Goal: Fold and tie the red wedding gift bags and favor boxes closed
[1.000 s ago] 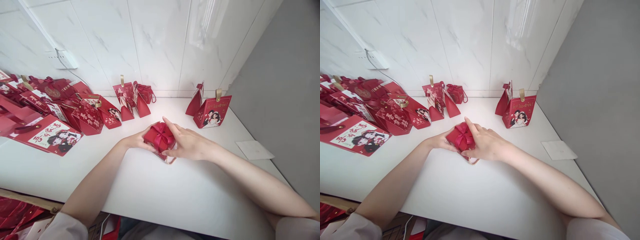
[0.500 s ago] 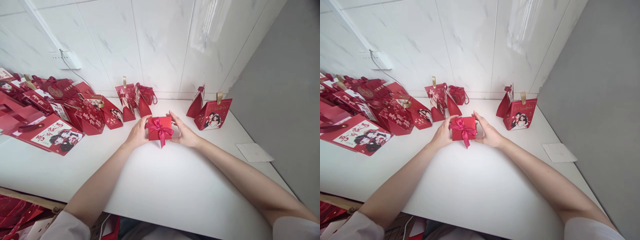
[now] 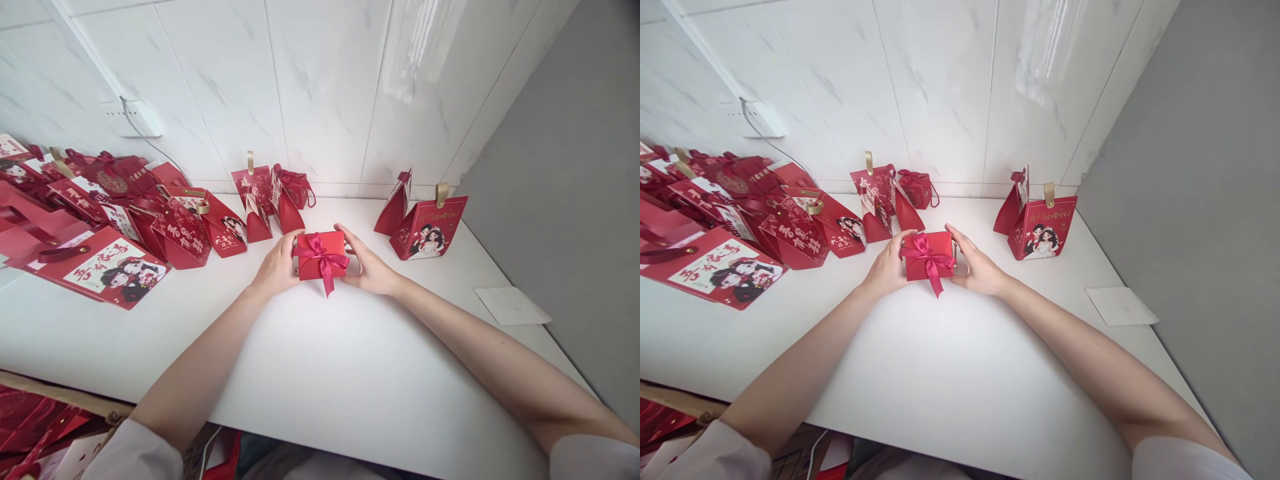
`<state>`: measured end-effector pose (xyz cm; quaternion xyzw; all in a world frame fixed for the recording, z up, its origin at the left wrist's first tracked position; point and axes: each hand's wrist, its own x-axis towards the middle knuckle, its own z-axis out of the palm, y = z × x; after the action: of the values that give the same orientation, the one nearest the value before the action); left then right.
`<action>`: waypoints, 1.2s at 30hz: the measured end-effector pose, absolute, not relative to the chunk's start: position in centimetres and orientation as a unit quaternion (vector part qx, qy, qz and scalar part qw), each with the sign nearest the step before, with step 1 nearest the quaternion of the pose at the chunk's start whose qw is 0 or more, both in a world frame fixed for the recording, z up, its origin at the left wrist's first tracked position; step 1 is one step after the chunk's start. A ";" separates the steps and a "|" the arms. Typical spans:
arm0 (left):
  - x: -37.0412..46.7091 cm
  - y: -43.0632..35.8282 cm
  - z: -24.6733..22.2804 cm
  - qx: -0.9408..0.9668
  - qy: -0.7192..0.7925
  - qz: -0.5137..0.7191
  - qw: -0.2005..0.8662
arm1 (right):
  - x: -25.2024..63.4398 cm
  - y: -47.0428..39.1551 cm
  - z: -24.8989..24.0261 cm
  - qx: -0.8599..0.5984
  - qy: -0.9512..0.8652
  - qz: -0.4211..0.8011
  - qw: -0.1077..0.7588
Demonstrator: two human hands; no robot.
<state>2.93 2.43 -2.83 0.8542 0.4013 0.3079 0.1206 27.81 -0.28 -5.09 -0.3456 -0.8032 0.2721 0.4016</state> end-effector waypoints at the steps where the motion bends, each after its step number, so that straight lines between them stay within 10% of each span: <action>1: 2.9 2.4 -2.8 0.853 0.403 0.307 0.121 | 27.8 -0.3 -5.1 -0.347 -0.802 0.273 0.402; 22: 2.6 2.6 -3.3 0.844 0.387 0.330 0.171 | 27.8 -0.4 -4.8 -0.344 -0.803 0.271 0.403; 28: 2.0 4.8 -5.2 0.787 0.323 0.333 0.406 | 28.5 0.2 -5.6 -0.375 -0.753 0.349 0.413; 36: -0.4 7.4 -3.0 0.580 0.463 0.561 0.367 | 28.4 0.6 -5.9 -0.368 -0.583 0.496 0.527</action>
<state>-0.41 7.42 -2.99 0.5798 0.4629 0.5610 0.3670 28.45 0.61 -5.88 -0.3684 -0.5827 0.4965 0.5275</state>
